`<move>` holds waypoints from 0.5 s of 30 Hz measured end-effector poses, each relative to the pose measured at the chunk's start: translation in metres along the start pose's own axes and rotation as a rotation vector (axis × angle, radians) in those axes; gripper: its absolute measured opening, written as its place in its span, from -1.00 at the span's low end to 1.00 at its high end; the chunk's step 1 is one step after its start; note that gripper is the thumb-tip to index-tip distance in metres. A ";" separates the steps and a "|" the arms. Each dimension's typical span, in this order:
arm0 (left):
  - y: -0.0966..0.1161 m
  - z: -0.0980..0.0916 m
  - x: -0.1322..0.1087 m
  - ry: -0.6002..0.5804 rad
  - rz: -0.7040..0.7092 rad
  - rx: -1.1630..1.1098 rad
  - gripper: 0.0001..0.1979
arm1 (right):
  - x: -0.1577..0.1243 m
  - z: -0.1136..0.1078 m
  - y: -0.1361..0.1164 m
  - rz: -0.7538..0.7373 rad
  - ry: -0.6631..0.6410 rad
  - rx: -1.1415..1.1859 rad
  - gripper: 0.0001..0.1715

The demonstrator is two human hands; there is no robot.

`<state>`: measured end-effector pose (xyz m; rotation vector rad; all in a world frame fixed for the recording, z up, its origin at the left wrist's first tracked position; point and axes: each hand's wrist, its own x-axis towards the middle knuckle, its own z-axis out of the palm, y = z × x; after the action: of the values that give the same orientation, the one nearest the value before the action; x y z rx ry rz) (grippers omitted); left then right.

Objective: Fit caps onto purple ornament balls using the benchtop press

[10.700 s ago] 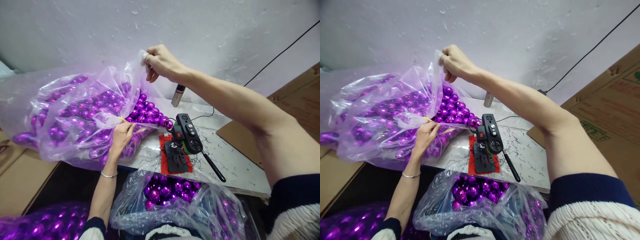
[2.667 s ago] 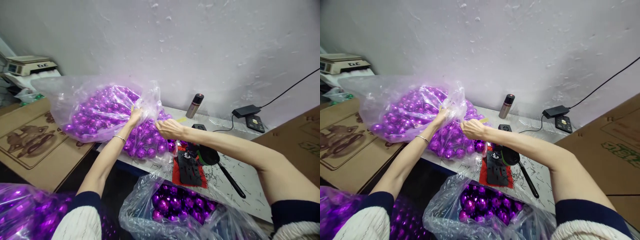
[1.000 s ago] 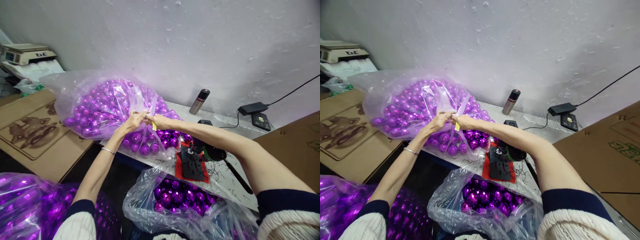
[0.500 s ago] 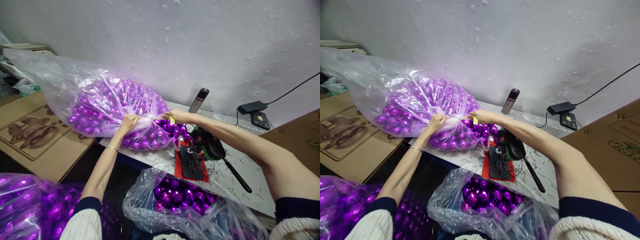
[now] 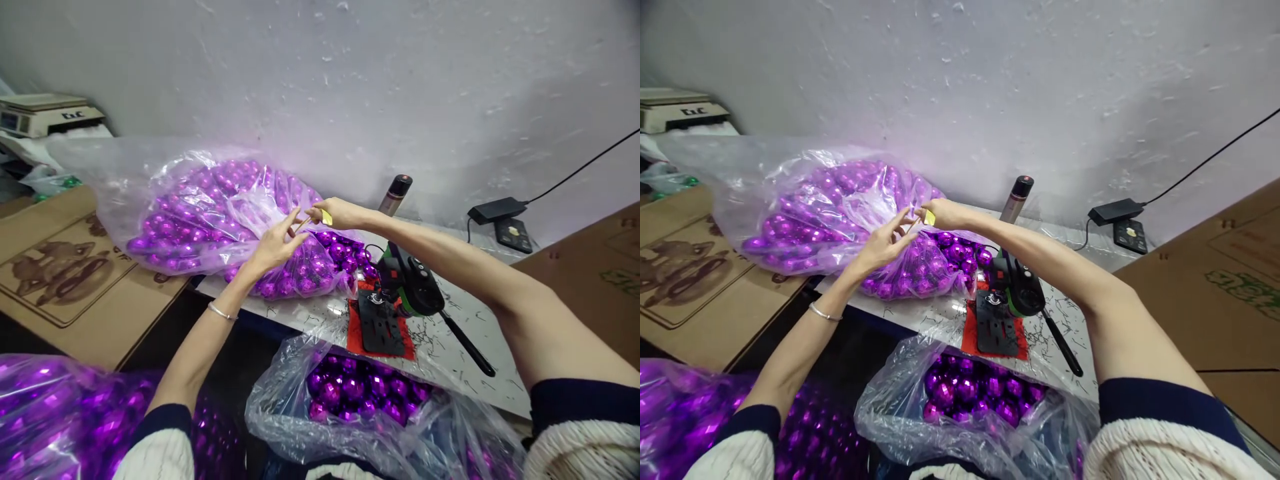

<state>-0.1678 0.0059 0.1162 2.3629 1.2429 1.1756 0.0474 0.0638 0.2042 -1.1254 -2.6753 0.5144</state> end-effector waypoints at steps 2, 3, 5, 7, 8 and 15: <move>0.006 0.011 0.005 -0.030 -0.100 -0.170 -0.59 | -0.001 0.003 -0.003 0.040 0.028 0.024 -0.48; 0.006 0.015 0.008 0.000 -0.166 -0.224 -0.65 | -0.004 0.005 -0.004 0.060 0.028 0.036 -0.46; 0.003 0.023 0.014 0.112 -0.294 -0.291 -0.68 | -0.011 0.009 -0.006 0.064 -0.027 0.051 -0.43; -0.002 0.028 0.018 0.181 -0.392 -0.328 -0.65 | -0.018 0.013 -0.007 0.015 -0.101 0.029 -0.47; -0.004 0.030 0.019 0.180 -0.415 -0.324 -0.65 | -0.020 0.014 -0.009 -0.026 -0.123 0.006 -0.52; 0.001 0.036 0.008 -0.078 -0.204 -0.007 -0.81 | 0.003 0.008 -0.022 -0.118 -0.058 -0.040 -0.70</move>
<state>-0.1385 0.0170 0.0977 2.1923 1.4117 1.0122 0.0289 0.0500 0.2053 -0.9689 -2.7925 0.4824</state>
